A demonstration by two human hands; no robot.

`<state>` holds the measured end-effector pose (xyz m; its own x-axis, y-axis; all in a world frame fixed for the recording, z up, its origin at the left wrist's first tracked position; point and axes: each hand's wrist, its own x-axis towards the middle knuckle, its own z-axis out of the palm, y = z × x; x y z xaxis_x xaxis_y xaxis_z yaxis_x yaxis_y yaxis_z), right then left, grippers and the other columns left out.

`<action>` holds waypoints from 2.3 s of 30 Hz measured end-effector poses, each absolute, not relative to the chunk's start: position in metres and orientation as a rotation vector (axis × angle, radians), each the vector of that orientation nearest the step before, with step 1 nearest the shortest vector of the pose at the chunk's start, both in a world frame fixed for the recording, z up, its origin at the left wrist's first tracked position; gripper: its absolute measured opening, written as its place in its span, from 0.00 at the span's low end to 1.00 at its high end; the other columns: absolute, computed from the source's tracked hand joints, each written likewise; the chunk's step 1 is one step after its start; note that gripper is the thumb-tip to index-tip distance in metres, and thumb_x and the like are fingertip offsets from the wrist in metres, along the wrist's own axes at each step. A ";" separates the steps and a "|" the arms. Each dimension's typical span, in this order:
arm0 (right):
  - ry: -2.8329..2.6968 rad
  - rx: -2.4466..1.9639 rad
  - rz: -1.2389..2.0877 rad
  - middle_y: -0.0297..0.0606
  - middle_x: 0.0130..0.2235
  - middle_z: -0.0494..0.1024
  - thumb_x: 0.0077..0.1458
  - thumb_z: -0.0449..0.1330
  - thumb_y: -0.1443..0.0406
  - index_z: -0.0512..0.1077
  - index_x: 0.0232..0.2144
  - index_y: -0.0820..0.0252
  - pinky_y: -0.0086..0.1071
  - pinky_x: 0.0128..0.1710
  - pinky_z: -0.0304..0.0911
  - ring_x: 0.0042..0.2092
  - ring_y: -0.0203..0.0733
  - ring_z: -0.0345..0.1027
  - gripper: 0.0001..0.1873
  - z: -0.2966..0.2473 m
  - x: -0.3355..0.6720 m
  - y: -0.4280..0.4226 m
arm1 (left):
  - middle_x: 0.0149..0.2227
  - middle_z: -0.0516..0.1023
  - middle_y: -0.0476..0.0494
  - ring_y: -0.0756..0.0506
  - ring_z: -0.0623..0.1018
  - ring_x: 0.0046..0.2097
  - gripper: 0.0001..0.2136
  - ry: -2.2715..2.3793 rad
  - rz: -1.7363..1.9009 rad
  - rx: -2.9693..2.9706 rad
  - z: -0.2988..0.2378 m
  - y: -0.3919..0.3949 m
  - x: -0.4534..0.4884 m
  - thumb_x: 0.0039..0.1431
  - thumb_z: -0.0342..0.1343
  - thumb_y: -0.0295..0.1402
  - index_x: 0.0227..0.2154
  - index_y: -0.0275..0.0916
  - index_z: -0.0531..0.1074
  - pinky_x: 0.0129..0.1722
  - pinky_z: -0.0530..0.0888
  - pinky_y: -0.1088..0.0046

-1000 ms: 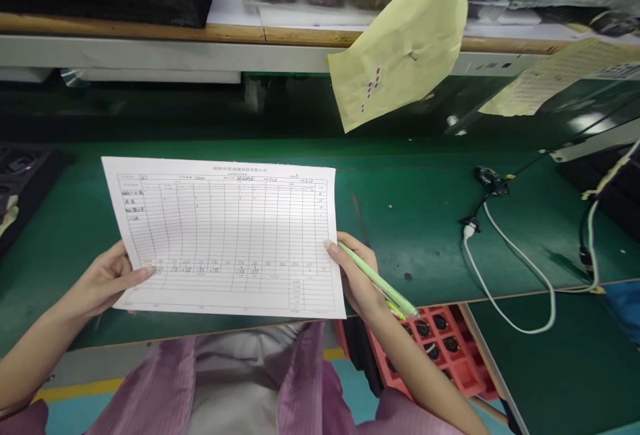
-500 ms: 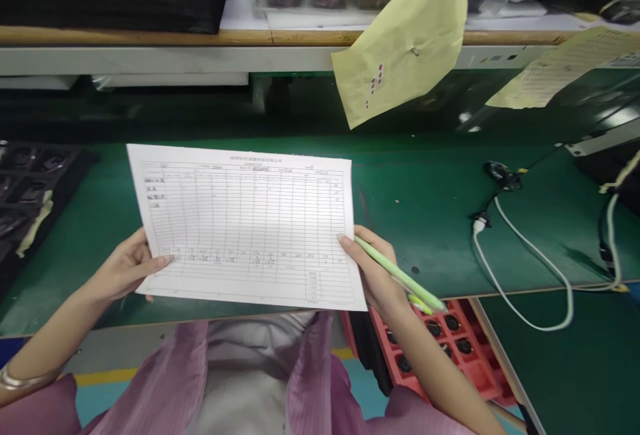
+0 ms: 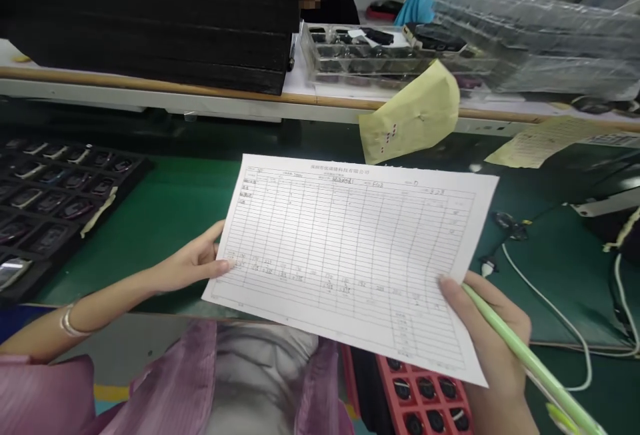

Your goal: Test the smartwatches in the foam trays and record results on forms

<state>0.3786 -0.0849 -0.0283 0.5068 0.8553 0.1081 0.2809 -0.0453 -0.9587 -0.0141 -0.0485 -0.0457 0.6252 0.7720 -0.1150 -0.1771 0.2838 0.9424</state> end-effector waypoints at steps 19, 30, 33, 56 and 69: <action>-1.554 -1.554 0.480 0.42 0.35 0.77 0.61 0.56 0.56 0.71 0.51 0.54 0.36 0.29 0.65 0.31 0.43 0.68 0.18 -0.098 0.360 0.068 | 0.25 0.67 0.56 0.48 0.71 0.24 0.31 1.444 0.433 1.788 -0.118 -0.022 0.015 0.58 0.54 0.32 0.60 0.40 0.44 0.23 0.65 0.73; -1.433 -1.256 1.750 0.31 0.22 0.74 0.51 0.63 0.66 0.74 0.33 0.61 0.28 0.15 0.61 0.16 0.32 0.62 0.06 -0.108 0.222 -0.009 | 0.37 0.70 0.47 0.46 0.71 0.39 0.07 1.012 0.216 1.988 -0.120 0.022 0.020 0.58 0.56 0.31 0.38 0.39 0.64 0.34 0.66 0.72; -1.496 -1.280 1.708 0.31 0.19 0.72 0.50 0.64 0.65 0.72 0.26 0.60 0.28 0.16 0.61 0.18 0.35 0.64 0.05 -0.119 0.214 -0.008 | 0.35 0.69 0.48 0.47 0.70 0.37 0.09 1.012 0.190 1.919 -0.119 0.026 0.018 0.56 0.58 0.30 0.37 0.39 0.63 0.32 0.64 0.73; -1.700 -1.219 1.304 0.34 0.20 0.73 0.54 0.63 0.70 0.73 0.22 0.59 0.32 0.19 0.60 0.22 0.39 0.67 0.09 -0.134 0.208 -0.018 | 0.35 0.67 0.48 0.46 0.68 0.36 0.09 1.019 0.148 1.901 -0.120 0.029 0.020 0.55 0.57 0.28 0.36 0.39 0.62 0.31 0.62 0.73; -1.717 -1.239 1.271 0.34 0.21 0.74 0.55 0.62 0.68 0.72 0.23 0.58 0.33 0.21 0.61 0.22 0.39 0.67 0.09 -0.133 0.210 -0.020 | 0.35 0.67 0.47 0.46 0.69 0.36 0.08 1.016 0.134 1.907 -0.119 0.029 0.020 0.57 0.57 0.32 0.36 0.39 0.63 0.30 0.62 0.73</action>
